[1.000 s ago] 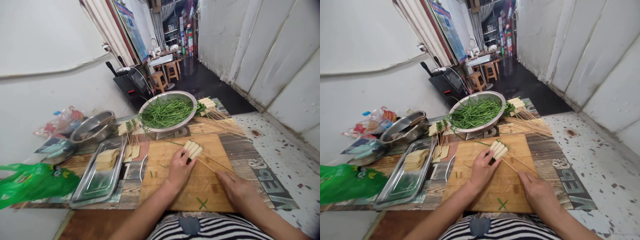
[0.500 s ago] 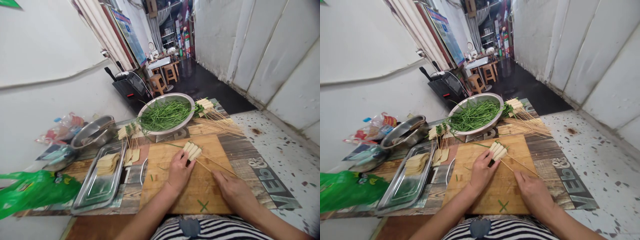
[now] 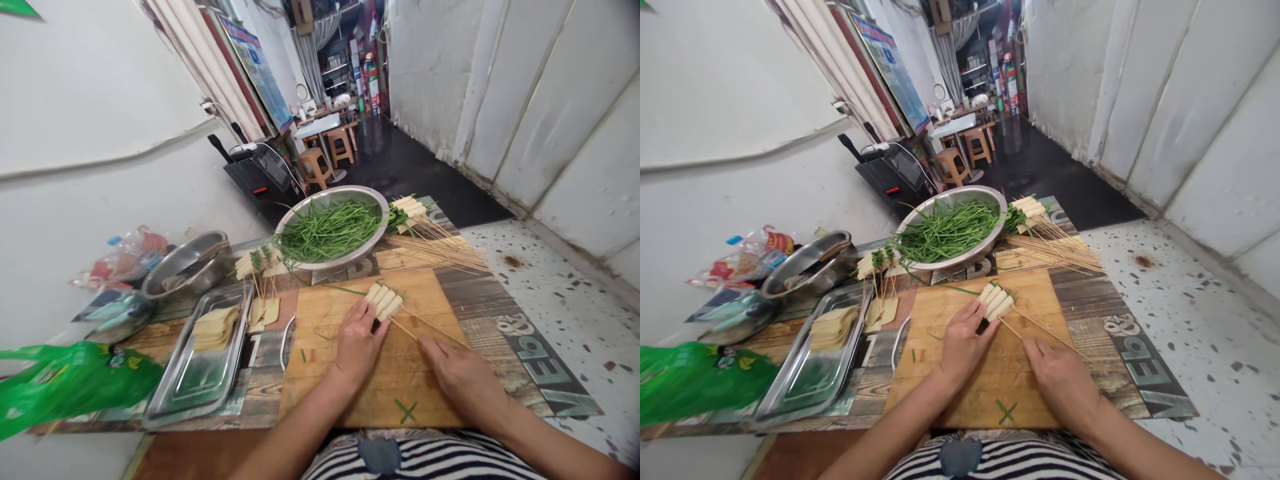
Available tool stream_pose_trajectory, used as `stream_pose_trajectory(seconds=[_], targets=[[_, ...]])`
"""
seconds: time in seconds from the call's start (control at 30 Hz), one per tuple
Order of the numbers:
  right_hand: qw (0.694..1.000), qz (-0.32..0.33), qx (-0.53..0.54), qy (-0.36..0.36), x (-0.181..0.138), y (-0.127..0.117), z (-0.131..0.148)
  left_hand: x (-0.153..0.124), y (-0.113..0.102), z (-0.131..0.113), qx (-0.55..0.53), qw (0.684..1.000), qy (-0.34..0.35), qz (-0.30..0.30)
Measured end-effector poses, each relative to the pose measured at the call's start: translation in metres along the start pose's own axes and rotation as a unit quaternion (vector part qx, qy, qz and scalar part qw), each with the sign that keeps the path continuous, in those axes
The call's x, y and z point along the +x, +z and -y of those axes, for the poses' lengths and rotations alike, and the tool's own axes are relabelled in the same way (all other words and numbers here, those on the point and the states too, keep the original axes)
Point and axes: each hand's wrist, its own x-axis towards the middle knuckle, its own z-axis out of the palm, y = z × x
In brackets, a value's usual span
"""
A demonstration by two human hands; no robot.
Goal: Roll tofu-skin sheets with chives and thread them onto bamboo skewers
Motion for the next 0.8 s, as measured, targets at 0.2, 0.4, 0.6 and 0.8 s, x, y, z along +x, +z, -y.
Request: stream_pose_trajectory(seconds=[0.2,0.4,0.6,0.8], targets=[[1.000,-0.009,-0.025,-0.005,0.008,0.001,0.003,0.001,-0.001,-0.001,0.010,1.000,0.012,-0.003],[0.999,0.042,-0.021,0.015,0.014,0.005,0.006,0.002,-0.001,-0.001,0.009,1.000,0.014,-0.006],[0.996,0.079,-0.041,0.030,0.020,0.005,0.007,0.000,0.000,0.000,0.001,1.000,0.001,0.006],[0.991,0.127,-0.038,0.031,0.031,0.006,0.009,-0.004,0.009,0.003,-0.011,0.999,-0.016,0.028]])
